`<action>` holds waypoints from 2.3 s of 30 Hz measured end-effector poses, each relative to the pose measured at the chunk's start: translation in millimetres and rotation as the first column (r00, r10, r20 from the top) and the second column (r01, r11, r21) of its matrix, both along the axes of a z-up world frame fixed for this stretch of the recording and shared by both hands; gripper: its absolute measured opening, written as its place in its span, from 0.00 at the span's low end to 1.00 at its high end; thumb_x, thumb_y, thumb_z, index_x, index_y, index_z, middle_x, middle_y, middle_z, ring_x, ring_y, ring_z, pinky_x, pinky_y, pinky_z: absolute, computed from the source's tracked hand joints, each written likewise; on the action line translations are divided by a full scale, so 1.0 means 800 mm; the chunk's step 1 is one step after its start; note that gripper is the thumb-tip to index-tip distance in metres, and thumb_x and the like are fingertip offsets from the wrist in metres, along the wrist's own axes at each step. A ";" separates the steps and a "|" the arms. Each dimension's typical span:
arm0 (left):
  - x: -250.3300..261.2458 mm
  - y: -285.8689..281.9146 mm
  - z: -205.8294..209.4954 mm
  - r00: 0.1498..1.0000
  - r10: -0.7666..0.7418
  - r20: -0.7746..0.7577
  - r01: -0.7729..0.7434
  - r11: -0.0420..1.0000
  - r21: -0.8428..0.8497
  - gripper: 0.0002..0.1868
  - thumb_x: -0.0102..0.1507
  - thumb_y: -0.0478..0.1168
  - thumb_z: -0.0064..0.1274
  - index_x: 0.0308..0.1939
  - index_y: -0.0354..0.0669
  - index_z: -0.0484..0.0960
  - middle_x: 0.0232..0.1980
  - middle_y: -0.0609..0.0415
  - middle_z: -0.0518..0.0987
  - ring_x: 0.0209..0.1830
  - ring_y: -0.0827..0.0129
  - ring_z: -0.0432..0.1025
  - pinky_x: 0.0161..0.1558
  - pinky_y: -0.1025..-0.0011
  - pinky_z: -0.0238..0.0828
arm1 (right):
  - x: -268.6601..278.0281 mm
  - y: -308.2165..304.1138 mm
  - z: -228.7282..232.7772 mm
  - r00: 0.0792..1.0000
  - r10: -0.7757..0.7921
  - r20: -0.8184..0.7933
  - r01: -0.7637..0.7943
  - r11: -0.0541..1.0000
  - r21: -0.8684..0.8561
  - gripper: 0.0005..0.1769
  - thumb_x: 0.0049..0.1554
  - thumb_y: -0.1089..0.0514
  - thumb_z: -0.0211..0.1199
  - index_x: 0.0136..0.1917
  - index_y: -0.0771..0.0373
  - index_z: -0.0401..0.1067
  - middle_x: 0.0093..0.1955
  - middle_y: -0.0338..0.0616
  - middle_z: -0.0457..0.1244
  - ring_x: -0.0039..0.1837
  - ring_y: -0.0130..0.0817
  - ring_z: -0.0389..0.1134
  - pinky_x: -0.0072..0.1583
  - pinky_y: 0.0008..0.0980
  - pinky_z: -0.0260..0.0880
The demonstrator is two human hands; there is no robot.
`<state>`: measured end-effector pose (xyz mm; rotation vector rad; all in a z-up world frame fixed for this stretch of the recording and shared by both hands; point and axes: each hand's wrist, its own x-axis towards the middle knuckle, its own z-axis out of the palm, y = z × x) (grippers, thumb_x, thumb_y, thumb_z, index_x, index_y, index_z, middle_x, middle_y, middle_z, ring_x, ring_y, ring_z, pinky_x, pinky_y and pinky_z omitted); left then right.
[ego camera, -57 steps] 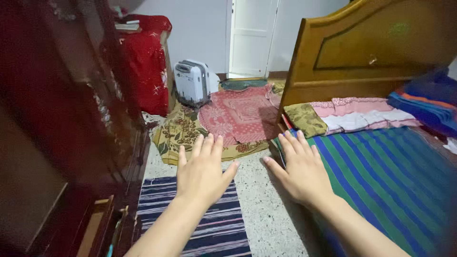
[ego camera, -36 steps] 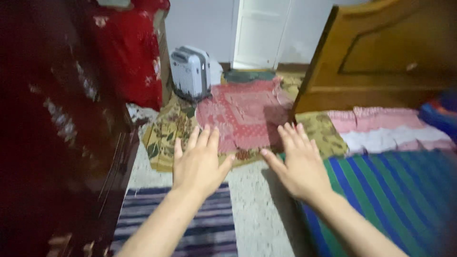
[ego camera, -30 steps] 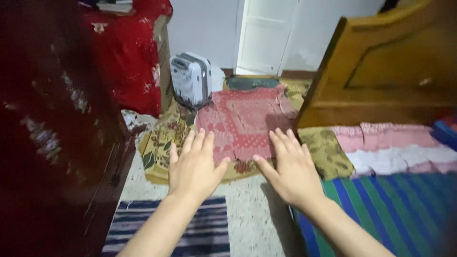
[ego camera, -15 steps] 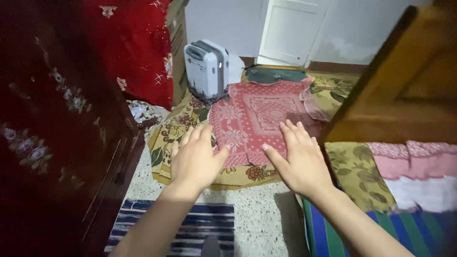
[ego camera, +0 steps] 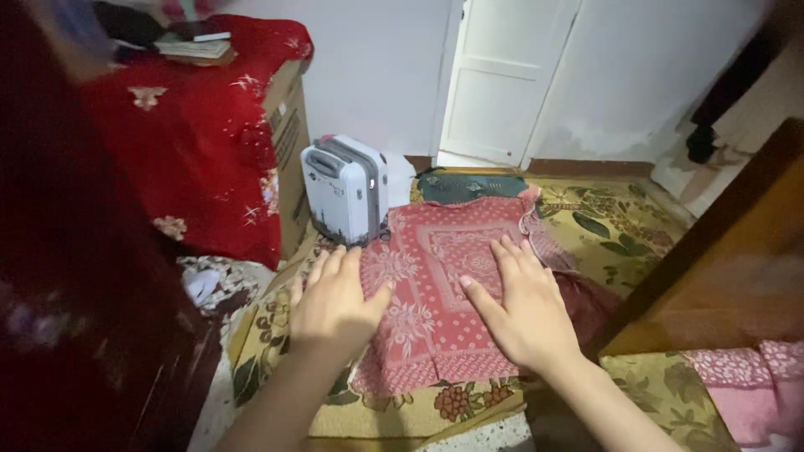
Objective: The recorder moves a suitcase from the floor to a bed, opens it, removes a hanger to place in a closet, and then retrieves a shirt from the suitcase.
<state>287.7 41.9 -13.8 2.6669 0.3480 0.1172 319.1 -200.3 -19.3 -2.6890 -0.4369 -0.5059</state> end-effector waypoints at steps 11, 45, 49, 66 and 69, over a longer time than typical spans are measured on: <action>0.041 -0.011 0.000 0.996 -0.083 -0.028 0.082 0.996 -0.018 0.43 0.61 0.63 0.49 0.76 0.52 0.58 0.79 0.54 0.55 0.80 0.62 0.46 0.77 0.50 0.34 | 0.020 -0.023 -0.004 0.995 -0.103 -0.009 0.103 0.995 -0.016 0.44 0.58 0.34 0.55 0.76 0.64 0.57 0.79 0.55 0.50 0.82 0.52 0.43 0.76 0.52 0.43; -0.048 -0.294 -0.033 0.322 -0.946 0.044 0.947 0.322 -0.020 0.42 0.61 0.62 0.52 0.75 0.52 0.62 0.78 0.58 0.59 0.80 0.63 0.48 0.75 0.45 0.41 | -0.403 -0.105 -0.004 0.102 -0.983 -0.155 0.982 0.125 -0.144 0.46 0.57 0.30 0.52 0.80 0.56 0.56 0.82 0.46 0.47 0.84 0.45 0.39 0.77 0.54 0.41; -0.075 -0.319 -0.050 0.212 -0.977 0.032 0.977 0.211 -0.023 0.43 0.60 0.63 0.51 0.76 0.53 0.61 0.78 0.57 0.59 0.79 0.63 0.49 0.75 0.46 0.42 | -0.435 -0.090 0.002 -0.060 -0.976 -0.208 0.986 -0.026 -0.162 0.46 0.57 0.30 0.52 0.80 0.55 0.54 0.84 0.45 0.45 0.83 0.44 0.37 0.76 0.54 0.39; -0.153 -0.406 -0.041 -0.127 -0.991 0.051 0.989 -0.123 0.081 0.44 0.60 0.63 0.51 0.76 0.53 0.61 0.78 0.56 0.58 0.80 0.63 0.48 0.74 0.44 0.44 | -0.560 -0.065 0.003 -0.368 -0.920 -0.134 0.928 -0.356 -0.107 0.46 0.56 0.30 0.53 0.80 0.54 0.54 0.85 0.44 0.45 0.84 0.43 0.36 0.77 0.52 0.38; -0.158 -0.411 -0.037 -0.132 -0.991 0.039 0.987 -0.128 0.095 0.43 0.61 0.64 0.51 0.76 0.54 0.61 0.78 0.57 0.58 0.81 0.63 0.48 0.74 0.43 0.44 | -0.571 -0.069 0.004 -0.385 -0.916 -0.115 0.921 -0.373 -0.112 0.46 0.57 0.31 0.53 0.80 0.56 0.54 0.84 0.45 0.45 0.84 0.44 0.36 0.77 0.52 0.38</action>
